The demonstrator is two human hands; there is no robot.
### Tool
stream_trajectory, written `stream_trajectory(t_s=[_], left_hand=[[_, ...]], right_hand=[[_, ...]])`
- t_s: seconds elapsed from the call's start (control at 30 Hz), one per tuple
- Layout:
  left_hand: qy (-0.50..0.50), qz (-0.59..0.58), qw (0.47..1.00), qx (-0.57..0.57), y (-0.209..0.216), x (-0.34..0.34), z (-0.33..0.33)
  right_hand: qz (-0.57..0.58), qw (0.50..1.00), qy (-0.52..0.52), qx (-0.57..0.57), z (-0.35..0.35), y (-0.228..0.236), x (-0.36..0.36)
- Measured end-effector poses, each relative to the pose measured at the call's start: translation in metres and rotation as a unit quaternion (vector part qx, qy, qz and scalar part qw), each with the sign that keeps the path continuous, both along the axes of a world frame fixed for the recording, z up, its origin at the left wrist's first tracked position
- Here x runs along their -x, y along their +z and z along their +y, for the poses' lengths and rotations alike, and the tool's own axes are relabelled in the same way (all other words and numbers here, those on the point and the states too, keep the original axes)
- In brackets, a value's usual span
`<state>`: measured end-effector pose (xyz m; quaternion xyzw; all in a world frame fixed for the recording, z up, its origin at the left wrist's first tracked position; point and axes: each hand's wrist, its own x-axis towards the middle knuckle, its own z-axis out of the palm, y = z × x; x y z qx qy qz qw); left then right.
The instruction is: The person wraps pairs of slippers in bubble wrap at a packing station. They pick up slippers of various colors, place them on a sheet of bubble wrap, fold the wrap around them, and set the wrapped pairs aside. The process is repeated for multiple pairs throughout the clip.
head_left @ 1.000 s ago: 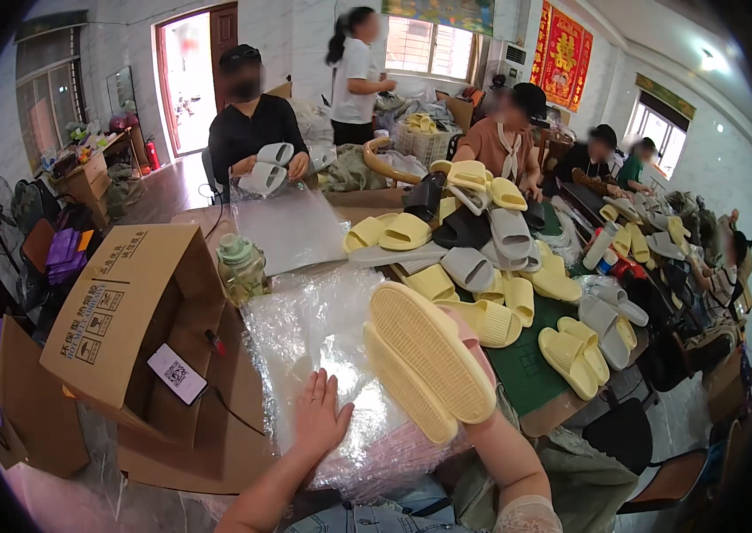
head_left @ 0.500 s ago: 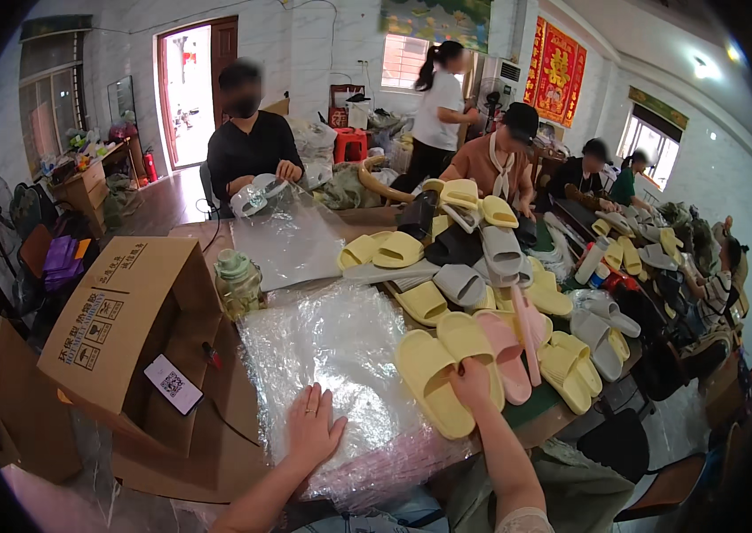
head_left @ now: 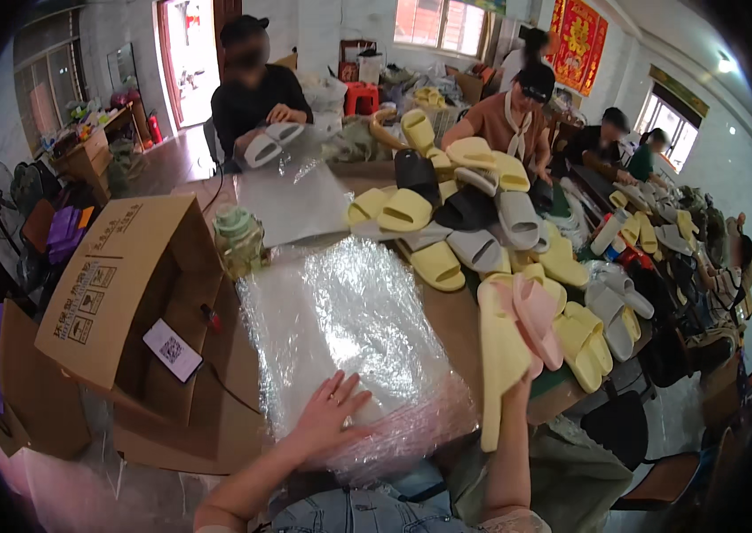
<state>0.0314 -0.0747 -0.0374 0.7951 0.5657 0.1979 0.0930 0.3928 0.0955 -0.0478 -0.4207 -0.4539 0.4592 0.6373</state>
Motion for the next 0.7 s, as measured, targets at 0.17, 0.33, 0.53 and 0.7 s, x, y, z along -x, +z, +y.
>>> stream_trajectory(t_s=[0.17,0.33,0.53,0.7], left_hand=[[0.019,-0.100,0.995,0.011,0.001,-0.002,0.009],[0.071,-0.132,0.988,-0.029,-0.002,-0.007,0.025],[0.087,-0.054,0.994,-0.043,0.016,-0.021,0.013],[0.133,-0.056,0.986,-0.085,-0.008,-0.015,0.017]], right_hand=[[0.083,0.996,-0.006,0.015,-0.054,0.028,-0.019],[0.082,0.995,0.039,0.051,-0.099,0.042,-0.008],[0.072,0.992,0.071,0.075,-0.126,0.041,0.008],[0.035,0.995,0.057,0.072,-0.132,0.028,0.010]])
